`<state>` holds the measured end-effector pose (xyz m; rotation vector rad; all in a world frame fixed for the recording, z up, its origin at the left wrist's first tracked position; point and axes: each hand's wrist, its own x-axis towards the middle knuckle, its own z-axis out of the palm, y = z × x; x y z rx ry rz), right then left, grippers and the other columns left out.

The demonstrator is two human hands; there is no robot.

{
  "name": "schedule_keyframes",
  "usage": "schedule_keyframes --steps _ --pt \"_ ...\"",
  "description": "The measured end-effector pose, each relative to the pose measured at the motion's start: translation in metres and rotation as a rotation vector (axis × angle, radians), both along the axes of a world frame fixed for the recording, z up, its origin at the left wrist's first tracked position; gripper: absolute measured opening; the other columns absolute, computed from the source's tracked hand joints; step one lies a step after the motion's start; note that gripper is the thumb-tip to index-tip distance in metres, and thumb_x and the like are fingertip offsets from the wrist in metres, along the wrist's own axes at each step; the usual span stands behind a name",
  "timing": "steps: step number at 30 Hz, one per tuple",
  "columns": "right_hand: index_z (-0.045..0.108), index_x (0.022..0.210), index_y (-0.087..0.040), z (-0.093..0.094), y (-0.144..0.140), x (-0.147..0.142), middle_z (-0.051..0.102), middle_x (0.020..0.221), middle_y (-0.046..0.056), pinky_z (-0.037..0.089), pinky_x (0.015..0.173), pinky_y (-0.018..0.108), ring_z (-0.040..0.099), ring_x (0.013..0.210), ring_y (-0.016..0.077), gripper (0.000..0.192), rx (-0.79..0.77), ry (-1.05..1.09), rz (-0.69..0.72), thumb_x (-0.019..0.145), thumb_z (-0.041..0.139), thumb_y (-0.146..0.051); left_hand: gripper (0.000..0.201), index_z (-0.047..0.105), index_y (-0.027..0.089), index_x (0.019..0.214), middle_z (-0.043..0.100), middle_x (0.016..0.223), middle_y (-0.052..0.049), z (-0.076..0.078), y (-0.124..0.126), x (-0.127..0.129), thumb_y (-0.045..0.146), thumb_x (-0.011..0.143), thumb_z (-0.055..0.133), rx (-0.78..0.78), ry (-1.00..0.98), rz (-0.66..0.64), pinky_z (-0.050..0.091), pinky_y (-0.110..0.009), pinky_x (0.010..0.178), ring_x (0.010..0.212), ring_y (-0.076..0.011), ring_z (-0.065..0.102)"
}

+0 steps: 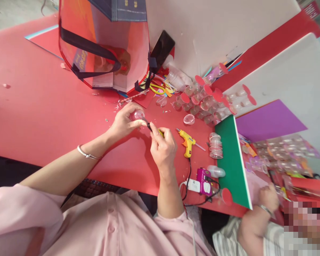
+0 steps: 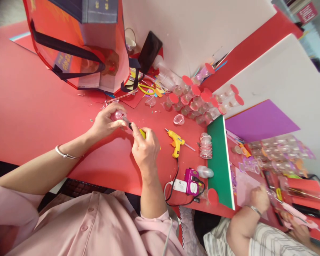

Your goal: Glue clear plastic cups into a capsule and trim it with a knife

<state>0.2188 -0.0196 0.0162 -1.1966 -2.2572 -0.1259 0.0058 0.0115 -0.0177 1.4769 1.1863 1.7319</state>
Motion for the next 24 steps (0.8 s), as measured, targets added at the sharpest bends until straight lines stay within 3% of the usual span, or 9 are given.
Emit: schedule_keyframes --steps 5,9,18,21,24 --pt "0.073 0.142 -0.036 -0.0006 0.0004 -0.0005 0.07 0.109 0.006 0.054 0.089 0.027 0.067 0.098 0.0151 0.043 0.004 0.024 0.008 0.106 0.06 -0.017 0.067 0.072 0.021 0.1 0.071 0.098 -0.008 -0.0018 -0.0005 0.0001 0.075 0.065 0.091 -0.044 -0.013 0.031 0.056 -0.034 0.081 0.091 -0.0228 0.067" --pt "0.073 0.142 -0.035 -0.0007 0.0003 -0.0009 0.07 0.107 0.005 0.055 0.088 0.027 0.068 0.096 0.0148 0.041 0.0 0.024 0.012 0.107 0.06 -0.019 0.072 0.073 0.02 0.104 0.072 0.102 -0.009 -0.0026 0.0013 -0.0019 0.078 0.064 0.089 -0.034 0.046 0.061 0.054 -0.036 0.088 0.094 -0.023 0.066" --pt "0.073 0.142 -0.037 -0.0004 0.0002 0.0001 0.07 0.107 0.006 0.054 0.088 0.028 0.067 0.096 0.0161 0.043 0.014 0.004 -0.016 0.106 0.06 -0.018 0.065 0.071 0.019 0.094 0.07 0.096 -0.008 0.0002 0.0014 -0.0005 0.077 0.068 0.089 0.015 0.045 0.045 0.053 -0.036 0.087 0.09 -0.0216 0.064" --pt "0.071 0.144 -0.039 -0.002 0.0006 0.0014 0.069 0.11 0.006 0.054 0.09 0.029 0.066 0.098 0.0166 0.047 0.008 -0.012 -0.022 0.104 0.061 -0.016 0.062 0.07 0.019 0.092 0.069 0.095 -0.006 0.0035 -0.0011 0.0006 0.071 0.067 0.093 -0.027 -0.031 -0.01 0.056 -0.033 0.08 0.085 -0.0189 0.065" --pt "0.07 0.146 -0.039 -0.0031 0.0006 0.0017 0.069 0.113 0.006 0.054 0.09 0.028 0.066 0.098 0.016 0.05 0.002 -0.007 -0.019 0.103 0.06 -0.014 0.062 0.068 0.019 0.096 0.068 0.09 -0.004 0.0056 -0.0037 0.0017 0.065 0.066 0.097 -0.139 -0.19 -0.151 0.058 -0.029 0.064 0.073 -0.0162 0.066"
